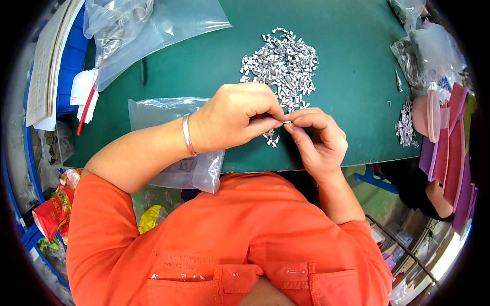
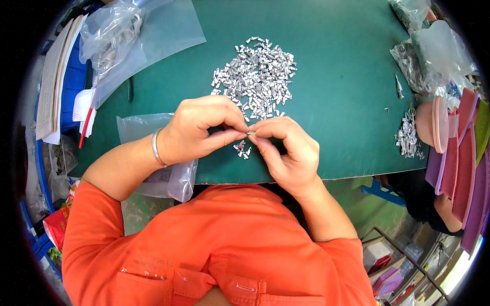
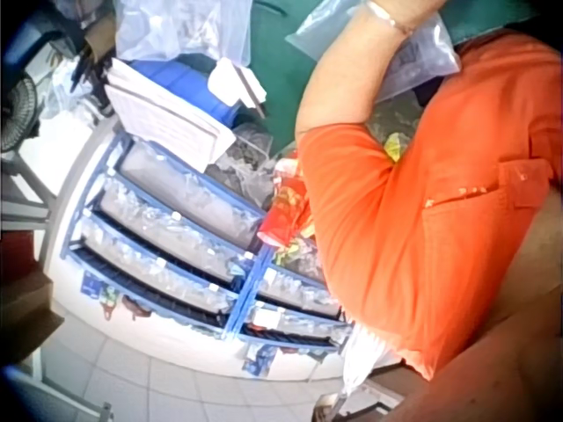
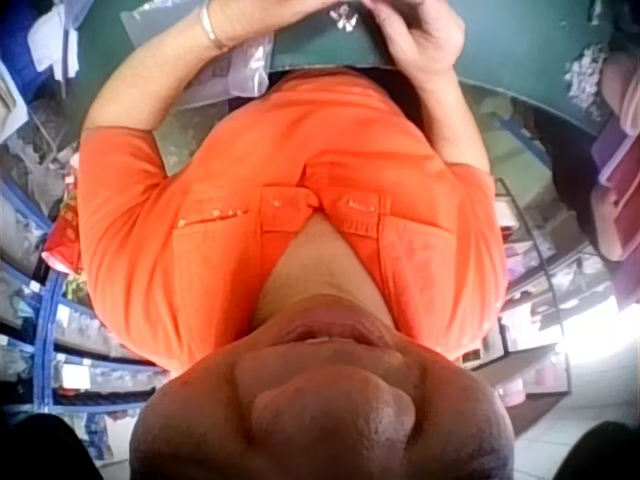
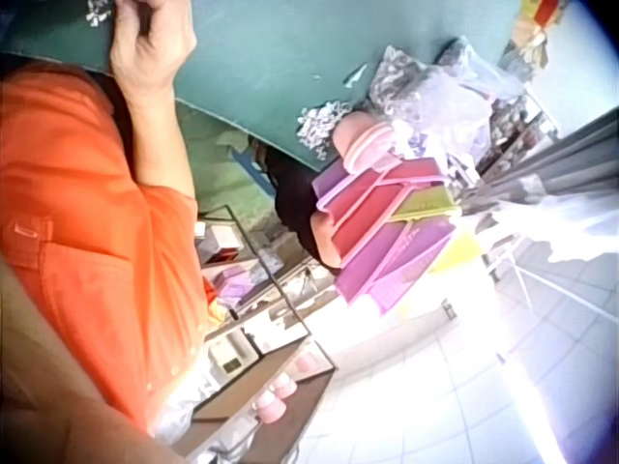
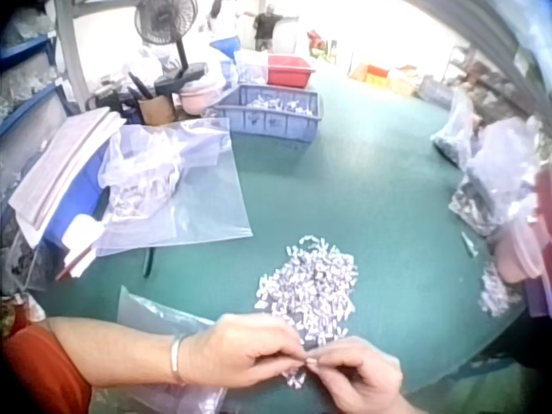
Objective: The person repeatedly picks small silver metal pieces from a pile on a green table and joins them by hand. They occasionally glance at a nearby document and continue assembling the parts one by one.
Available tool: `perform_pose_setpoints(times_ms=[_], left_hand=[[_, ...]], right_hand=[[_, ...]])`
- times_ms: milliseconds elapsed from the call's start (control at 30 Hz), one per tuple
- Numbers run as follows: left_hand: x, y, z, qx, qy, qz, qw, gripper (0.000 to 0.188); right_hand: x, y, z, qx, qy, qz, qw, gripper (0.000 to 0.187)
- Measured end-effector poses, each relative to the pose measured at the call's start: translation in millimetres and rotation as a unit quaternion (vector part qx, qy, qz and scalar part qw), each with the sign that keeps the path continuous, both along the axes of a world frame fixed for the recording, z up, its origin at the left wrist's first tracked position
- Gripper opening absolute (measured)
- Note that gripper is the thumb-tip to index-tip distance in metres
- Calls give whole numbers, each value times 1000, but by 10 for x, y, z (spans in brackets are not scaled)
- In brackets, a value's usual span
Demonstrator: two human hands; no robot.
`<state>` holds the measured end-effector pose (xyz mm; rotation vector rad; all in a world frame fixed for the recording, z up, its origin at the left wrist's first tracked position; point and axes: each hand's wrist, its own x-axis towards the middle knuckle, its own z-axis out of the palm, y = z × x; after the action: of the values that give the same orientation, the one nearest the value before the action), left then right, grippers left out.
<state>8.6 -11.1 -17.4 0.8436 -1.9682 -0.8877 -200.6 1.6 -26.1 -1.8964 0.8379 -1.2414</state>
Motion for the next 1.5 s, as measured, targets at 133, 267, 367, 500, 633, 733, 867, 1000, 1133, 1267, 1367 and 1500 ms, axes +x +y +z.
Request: perform_pose_setpoints(times_ms=[133, 267, 367, 500, 633, 733, 867, 1000, 1133, 1267, 1367, 1500], left_hand=[[15, -9, 13, 29, 3, 0, 1000, 15], [33, 9, 12, 72, 17, -2, 997, 15], [40, 58, 11, 165, 48, 2, 985, 19], [44, 52, 1, 193, 80, -14, 978, 30], [43, 44, 4, 200, 83, -20, 976, 35], [33, 58, 29, 179, 74, -17, 981, 34], [33, 54, 34, 182, 89, -29, 979, 34], [21, 56, 17, 203, 109, -25, 973, 32], [9, 55, -4, 236, 146, -28, 960, 29], [36, 60, 45, 214, 102, -20, 971, 30], [27, 64, 40, 169, 72, -14, 983, 29], [-12, 88, 38, 120, 37, -1, 992, 25]], right_hand=[[7, 65, -20, 47, -61, -20, 997, 21], [-48, 104, -10, 25, -40, -35, 998, 24], [-132, 113, 50, -62, 74, -33, 995, 24], [-202, 149, 85, -147, 238, -15, 960, 24], [-127, 119, 139, -114, 182, -27, 976, 23], [31, 97, 176, -83, 108, -54, 989, 24], [69, 52, 66, -104, 73, -30, 991, 27], [59, 95, 30, -75, 27, -64, 995, 27], [-40, 99, 24, -64, 26, -91, 993, 27], [-168, 98, 72, -76, 101, -49, 991, 24], [-221, 159, 81, -66, 163, -6, 984, 21], [-274, 115, 89, -93, 157, -54, 982, 21]])
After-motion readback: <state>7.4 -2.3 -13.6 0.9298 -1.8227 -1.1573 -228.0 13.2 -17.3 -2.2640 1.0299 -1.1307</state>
